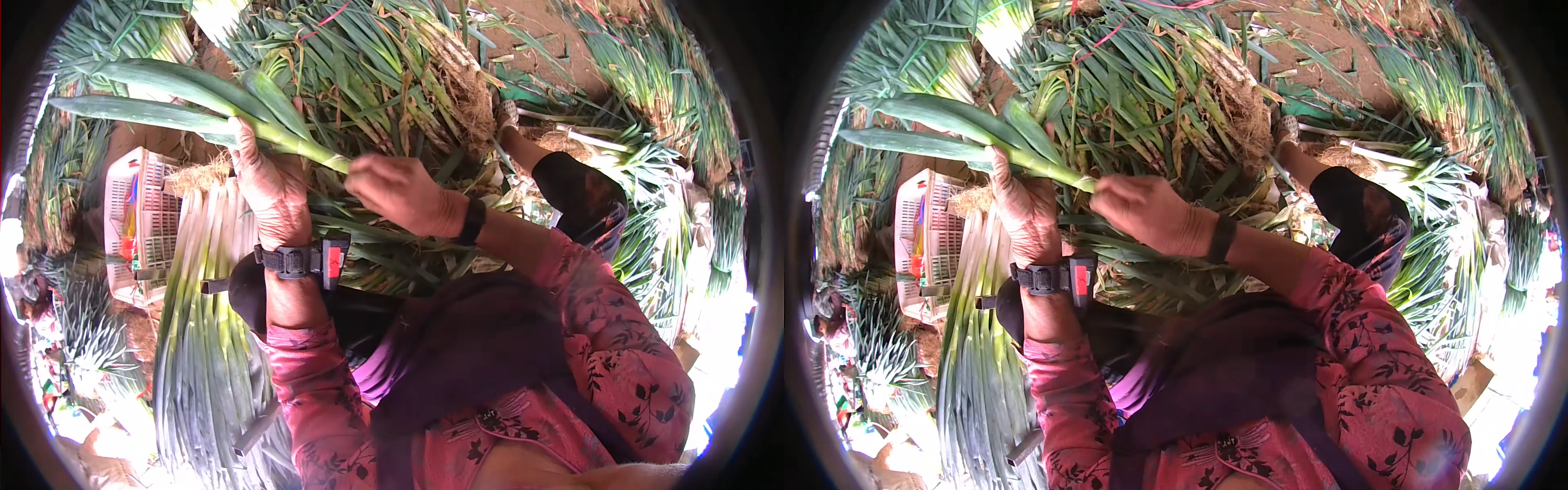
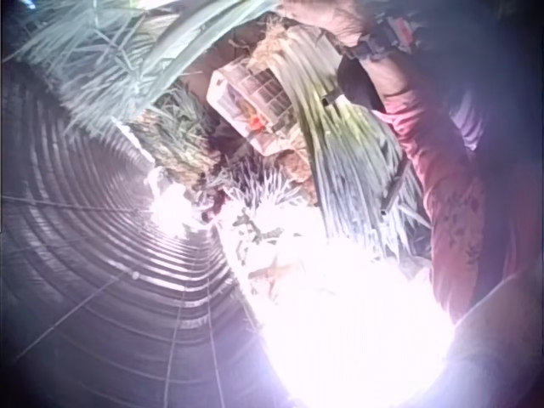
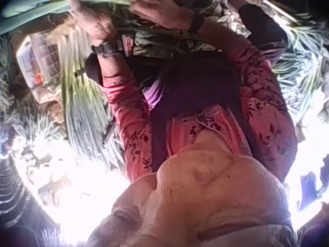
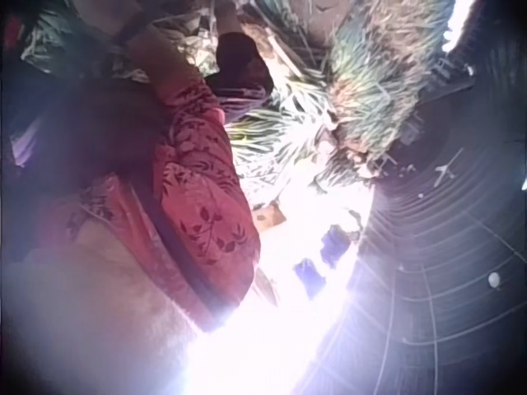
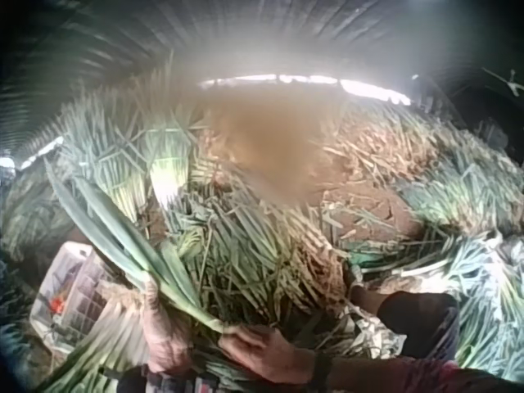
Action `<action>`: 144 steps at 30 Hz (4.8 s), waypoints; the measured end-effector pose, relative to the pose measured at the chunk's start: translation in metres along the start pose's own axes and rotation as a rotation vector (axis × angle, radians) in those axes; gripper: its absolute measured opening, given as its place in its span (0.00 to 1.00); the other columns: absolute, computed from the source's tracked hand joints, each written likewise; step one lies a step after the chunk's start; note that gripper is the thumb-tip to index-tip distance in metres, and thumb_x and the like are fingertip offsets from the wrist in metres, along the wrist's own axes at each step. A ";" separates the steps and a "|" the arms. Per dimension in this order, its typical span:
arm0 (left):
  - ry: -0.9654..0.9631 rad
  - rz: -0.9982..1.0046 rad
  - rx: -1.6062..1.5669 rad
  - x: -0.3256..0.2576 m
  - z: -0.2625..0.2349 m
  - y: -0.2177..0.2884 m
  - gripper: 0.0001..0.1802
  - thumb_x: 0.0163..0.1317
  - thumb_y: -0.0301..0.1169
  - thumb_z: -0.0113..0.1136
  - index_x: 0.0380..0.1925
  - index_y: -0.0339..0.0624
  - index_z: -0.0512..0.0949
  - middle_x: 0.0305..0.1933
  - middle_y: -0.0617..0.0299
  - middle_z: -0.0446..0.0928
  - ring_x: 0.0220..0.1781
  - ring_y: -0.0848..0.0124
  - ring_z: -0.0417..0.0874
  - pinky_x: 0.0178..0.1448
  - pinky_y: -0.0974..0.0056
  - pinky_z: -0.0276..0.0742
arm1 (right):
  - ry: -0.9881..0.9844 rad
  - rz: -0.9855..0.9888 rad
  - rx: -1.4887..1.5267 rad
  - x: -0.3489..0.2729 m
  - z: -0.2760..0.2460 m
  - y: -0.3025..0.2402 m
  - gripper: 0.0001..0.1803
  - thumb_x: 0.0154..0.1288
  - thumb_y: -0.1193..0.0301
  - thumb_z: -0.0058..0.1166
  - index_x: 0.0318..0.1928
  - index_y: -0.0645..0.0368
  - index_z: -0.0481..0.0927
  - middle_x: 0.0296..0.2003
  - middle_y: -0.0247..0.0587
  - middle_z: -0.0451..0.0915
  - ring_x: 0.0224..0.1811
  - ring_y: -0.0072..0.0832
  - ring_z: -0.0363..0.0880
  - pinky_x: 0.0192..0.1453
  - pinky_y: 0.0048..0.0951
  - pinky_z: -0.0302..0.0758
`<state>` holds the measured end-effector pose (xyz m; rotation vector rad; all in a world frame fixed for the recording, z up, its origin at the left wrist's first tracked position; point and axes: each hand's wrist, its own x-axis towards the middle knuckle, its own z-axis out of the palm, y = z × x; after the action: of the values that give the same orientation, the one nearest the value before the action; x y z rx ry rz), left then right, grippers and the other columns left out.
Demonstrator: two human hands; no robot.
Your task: The person peels the outer layers from individual leeks by hand, places them into a bundle, and trims the roots of the bundle using a blade.
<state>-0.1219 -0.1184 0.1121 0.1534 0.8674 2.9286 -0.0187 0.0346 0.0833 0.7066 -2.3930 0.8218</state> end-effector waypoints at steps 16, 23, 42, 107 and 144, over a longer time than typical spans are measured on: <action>-0.033 0.050 -0.048 0.005 -0.005 0.009 0.31 0.62 0.35 0.63 0.63 0.42 0.64 0.62 0.55 0.70 0.62 0.58 0.73 0.68 0.41 0.67 | -0.291 -0.182 -0.127 0.014 0.003 -0.001 0.10 0.60 0.73 0.56 0.40 0.62 0.72 0.38 0.42 0.74 0.33 0.28 0.79 0.31 0.30 0.75; -0.052 0.010 0.037 -0.009 0.008 0.000 0.26 0.65 0.33 0.59 0.62 0.42 0.66 0.59 0.58 0.72 0.58 0.64 0.75 0.62 0.55 0.73 | -0.245 0.701 0.937 0.059 -0.011 0.020 0.18 0.67 0.71 0.56 0.52 0.69 0.74 0.33 0.35 0.80 0.23 0.13 0.71 0.24 0.17 0.70; -0.028 -0.088 0.254 -0.010 0.007 -0.009 0.22 0.63 0.35 0.63 0.54 0.42 0.72 0.52 0.61 0.77 0.52 0.66 0.78 0.58 0.54 0.74 | -0.250 0.868 1.247 0.044 -0.007 0.024 0.11 0.64 0.75 0.53 0.43 0.70 0.75 0.27 0.43 0.81 0.23 0.26 0.82 0.26 0.29 0.83; 0.098 0.111 0.362 0.023 0.002 0.005 0.33 0.58 0.62 0.58 0.44 0.43 0.71 0.29 0.62 0.75 0.22 0.73 0.73 0.24 0.68 0.72 | -0.709 0.749 0.126 -0.157 0.002 0.025 0.13 0.59 0.70 0.49 0.42 0.65 0.73 0.39 0.55 0.76 0.46 0.45 0.77 0.47 0.41 0.73; 0.226 -0.132 0.476 0.049 -0.057 0.015 0.14 0.68 0.41 0.56 0.28 0.43 0.72 0.17 0.73 0.59 0.15 0.80 0.52 0.17 0.73 0.49 | -0.303 0.499 0.324 -0.142 -0.111 -0.050 0.09 0.66 0.66 0.52 0.37 0.60 0.74 0.21 0.49 0.72 0.25 0.48 0.75 0.29 0.42 0.71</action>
<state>-0.1783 -0.1564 0.0769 -0.2034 1.5323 2.5982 0.1486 0.1173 0.0937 0.3640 -2.7935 1.4184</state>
